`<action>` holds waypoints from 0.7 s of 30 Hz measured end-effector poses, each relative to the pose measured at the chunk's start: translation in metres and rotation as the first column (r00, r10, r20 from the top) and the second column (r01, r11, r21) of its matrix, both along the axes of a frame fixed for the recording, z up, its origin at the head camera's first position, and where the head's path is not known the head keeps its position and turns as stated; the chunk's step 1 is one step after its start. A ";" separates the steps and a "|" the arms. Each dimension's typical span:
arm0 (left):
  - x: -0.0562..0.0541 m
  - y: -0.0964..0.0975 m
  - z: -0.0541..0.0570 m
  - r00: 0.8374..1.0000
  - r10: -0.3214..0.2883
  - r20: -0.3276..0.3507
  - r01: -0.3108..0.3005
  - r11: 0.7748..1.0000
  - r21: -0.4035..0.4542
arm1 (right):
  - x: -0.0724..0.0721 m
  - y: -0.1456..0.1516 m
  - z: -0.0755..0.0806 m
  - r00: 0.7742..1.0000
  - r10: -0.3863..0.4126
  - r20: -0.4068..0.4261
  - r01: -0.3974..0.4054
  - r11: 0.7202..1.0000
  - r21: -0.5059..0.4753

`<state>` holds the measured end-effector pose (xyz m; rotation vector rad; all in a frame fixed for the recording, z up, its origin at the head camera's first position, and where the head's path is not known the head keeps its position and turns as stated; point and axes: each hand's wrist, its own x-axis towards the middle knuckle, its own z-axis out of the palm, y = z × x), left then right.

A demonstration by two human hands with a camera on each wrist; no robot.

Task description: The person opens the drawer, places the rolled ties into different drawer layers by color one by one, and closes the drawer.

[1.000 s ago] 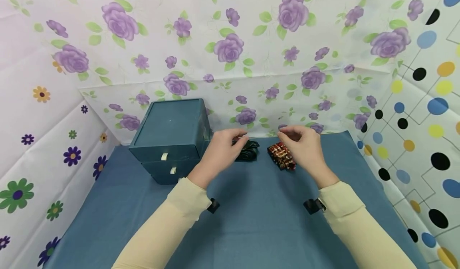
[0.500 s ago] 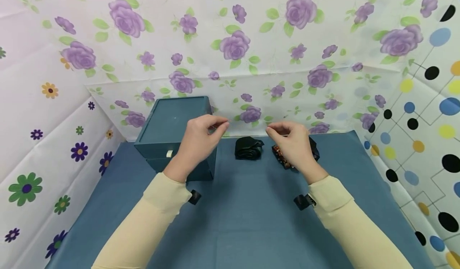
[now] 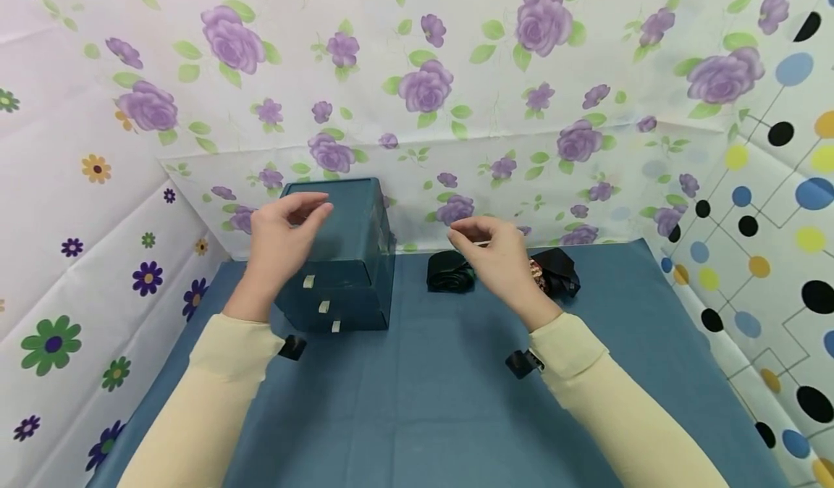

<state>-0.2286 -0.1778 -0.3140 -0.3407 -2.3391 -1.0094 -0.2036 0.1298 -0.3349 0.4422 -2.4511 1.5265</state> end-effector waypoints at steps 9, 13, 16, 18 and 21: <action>-0.005 -0.061 -0.002 0.990 0.085 0.116 -0.099 0.986 0.130 | -0.019 -0.012 -0.028 0.998 0.061 0.011 -0.060 0.997 -0.044; -0.006 -0.085 -0.009 0.979 0.103 0.177 -0.127 0.983 0.132 | -0.019 -0.020 -0.032 0.996 0.086 -0.002 -0.086 0.995 -0.058; -0.006 -0.100 -0.017 0.965 0.119 0.234 -0.152 0.980 0.127 | -0.019 -0.024 -0.033 0.996 0.093 0.009 -0.093 0.994 -0.049; -0.006 -0.108 -0.023 0.954 0.105 0.280 -0.152 0.976 0.154 | -0.019 -0.025 -0.033 0.995 0.091 0.026 -0.090 0.995 -0.036; -0.008 -0.116 -0.030 0.938 0.051 0.342 -0.133 0.966 0.221 | -0.019 -0.026 -0.034 0.995 0.083 0.051 -0.082 0.996 -0.026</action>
